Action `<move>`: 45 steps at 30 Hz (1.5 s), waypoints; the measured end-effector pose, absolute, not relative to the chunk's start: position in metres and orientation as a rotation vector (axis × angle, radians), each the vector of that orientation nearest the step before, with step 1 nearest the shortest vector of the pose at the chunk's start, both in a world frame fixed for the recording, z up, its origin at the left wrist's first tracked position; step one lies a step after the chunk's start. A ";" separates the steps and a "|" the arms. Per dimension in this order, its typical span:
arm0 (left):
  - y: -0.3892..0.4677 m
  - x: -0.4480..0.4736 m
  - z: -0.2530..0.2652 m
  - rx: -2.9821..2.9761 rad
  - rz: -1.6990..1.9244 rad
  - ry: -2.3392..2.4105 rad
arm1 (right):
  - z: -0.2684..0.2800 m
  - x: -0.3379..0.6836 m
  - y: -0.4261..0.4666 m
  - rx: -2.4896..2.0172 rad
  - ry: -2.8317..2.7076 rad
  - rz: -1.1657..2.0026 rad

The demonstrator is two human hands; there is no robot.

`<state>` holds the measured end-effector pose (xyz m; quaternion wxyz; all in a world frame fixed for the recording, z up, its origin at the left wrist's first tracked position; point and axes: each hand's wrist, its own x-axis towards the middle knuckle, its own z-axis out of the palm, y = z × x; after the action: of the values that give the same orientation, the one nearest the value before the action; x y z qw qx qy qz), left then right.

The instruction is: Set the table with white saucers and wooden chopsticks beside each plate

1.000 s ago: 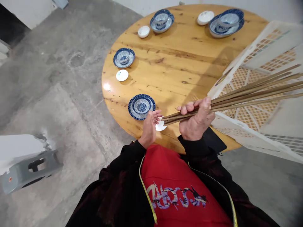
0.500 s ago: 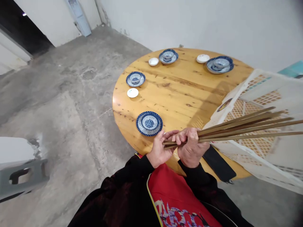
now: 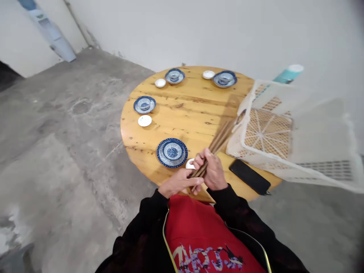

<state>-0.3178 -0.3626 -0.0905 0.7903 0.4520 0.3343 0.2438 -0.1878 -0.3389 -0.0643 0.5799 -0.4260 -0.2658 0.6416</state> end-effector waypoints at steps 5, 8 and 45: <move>-0.372 -0.318 -0.111 0.916 0.582 0.735 | -0.073 -0.198 -0.343 -1.024 -0.647 1.580; -0.377 -0.310 -0.114 0.958 0.660 0.876 | -0.076 -0.197 -0.339 -1.059 -0.567 1.598; -0.354 -0.260 -0.118 1.035 0.697 1.357 | -0.071 -0.143 -0.278 -0.901 -0.826 1.517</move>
<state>-0.2600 -0.3539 -0.1177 0.6043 0.4473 0.5865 0.3012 -0.1435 -0.2778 -0.0715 0.5620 -0.3828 -0.3505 0.6440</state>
